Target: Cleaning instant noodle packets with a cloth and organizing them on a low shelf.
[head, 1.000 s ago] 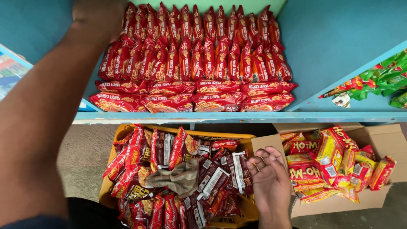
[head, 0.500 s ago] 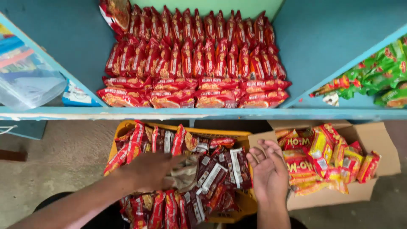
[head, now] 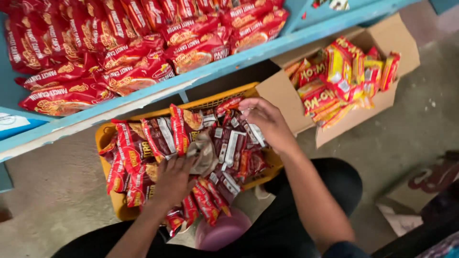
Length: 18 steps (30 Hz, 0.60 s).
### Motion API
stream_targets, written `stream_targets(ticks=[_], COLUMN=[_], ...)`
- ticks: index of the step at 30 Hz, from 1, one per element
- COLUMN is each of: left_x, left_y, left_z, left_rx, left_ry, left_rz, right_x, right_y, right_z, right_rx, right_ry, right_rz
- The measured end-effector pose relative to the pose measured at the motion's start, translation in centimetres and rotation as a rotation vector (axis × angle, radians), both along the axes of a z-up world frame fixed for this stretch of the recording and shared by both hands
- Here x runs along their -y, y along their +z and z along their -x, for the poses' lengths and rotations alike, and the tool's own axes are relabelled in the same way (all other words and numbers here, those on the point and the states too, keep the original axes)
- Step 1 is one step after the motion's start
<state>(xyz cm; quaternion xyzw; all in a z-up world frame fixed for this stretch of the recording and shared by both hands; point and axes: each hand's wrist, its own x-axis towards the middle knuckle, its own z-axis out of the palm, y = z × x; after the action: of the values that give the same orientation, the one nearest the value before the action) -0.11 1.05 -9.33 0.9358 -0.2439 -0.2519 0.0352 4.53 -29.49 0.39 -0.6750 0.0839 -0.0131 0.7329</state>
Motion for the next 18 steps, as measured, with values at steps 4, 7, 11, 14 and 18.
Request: stream_targets(ticks=[4,7,11,14,18], left_x=[-0.5,-1.6,-2.4,-2.6,-1.2], left_y=[-5.5,-7.6,-7.5,-7.1,-3.1], left_z=[1.4,2.0,1.9,0.8,0.5], left_rx=[0.102,0.268,0.275,0.312,0.227], left_ry=[-0.018,-0.068,-0.042,0.027,0.056], left_rz=[-0.077,0.018,0.070,0.221,0.223], right_x=[-0.1,0.2,0.4,0.2,3.8], right_y=[-0.3,-0.5,-14.6,-23.7,-28.1], right_z=[0.8,1.1,4.1,6.5,7.6], right_rx=[-0.064,-0.421,-0.616,-1.058,-0.843], right_ry=[0.172,0.446,0.845,0.661,1.045], right_rz=[0.214,0.824,1.229,1.468,1.192])
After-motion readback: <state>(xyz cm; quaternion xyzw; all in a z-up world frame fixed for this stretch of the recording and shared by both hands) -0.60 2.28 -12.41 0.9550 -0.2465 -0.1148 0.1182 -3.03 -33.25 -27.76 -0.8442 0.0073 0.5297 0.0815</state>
